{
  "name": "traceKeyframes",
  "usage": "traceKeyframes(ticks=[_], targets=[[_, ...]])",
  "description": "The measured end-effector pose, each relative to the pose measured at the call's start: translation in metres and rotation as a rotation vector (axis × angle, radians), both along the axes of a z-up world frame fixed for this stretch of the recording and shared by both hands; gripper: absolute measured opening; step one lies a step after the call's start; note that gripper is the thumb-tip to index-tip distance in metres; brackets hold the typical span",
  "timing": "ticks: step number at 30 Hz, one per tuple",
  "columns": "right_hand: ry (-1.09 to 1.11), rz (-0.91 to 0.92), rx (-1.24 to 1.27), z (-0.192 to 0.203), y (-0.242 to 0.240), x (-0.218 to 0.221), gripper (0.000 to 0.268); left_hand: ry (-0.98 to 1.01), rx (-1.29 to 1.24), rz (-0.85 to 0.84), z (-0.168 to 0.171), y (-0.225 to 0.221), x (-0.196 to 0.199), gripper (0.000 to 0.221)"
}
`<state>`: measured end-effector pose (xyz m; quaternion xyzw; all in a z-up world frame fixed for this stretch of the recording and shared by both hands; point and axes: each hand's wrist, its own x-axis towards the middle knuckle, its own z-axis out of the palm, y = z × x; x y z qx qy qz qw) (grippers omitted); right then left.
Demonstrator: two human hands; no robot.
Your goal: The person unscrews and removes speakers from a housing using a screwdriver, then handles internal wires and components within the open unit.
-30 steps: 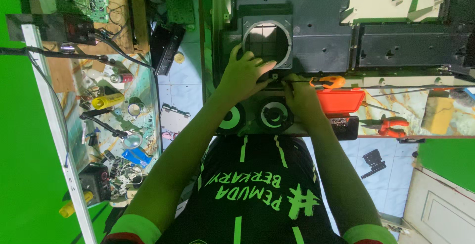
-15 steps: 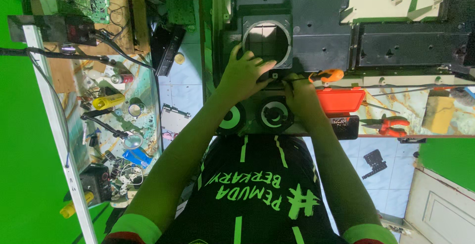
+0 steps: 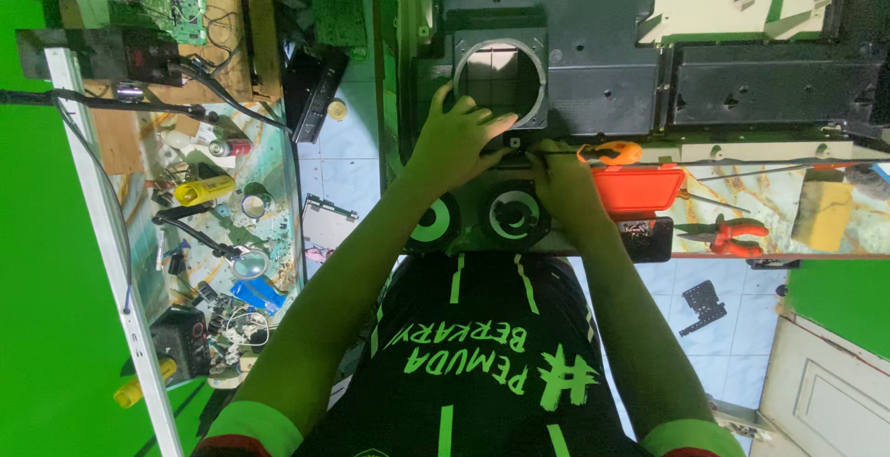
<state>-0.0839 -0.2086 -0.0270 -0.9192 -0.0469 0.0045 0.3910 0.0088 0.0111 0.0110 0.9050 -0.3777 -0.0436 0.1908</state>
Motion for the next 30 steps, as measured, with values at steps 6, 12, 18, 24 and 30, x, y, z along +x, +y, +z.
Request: traceKeyframes(ticks=[6,12,18,24,30], targets=[[0.019,0.032,-0.038,-0.005,-0.001,0.004,0.019,-0.021,-0.018,0.002,0.000,-0.001,0.001,0.058],[0.140,0.019,-0.072,-0.009,-0.001,0.004,0.017,0.010,-0.023,0.000,-0.004,0.001,0.000,0.057],[-0.007,0.067,-0.030,-0.012,-0.003,0.002,0.018,0.035,-0.080,0.017,0.003,0.002,-0.003,0.061],[0.287,0.072,-0.285,-0.023,-0.006,0.006,0.023,0.031,-0.330,0.111,0.043,-0.007,-0.014,0.072],[0.353,0.159,-0.338,-0.036,-0.009,0.015,0.025,0.530,-0.703,0.062,0.089,-0.038,-0.033,0.054]])
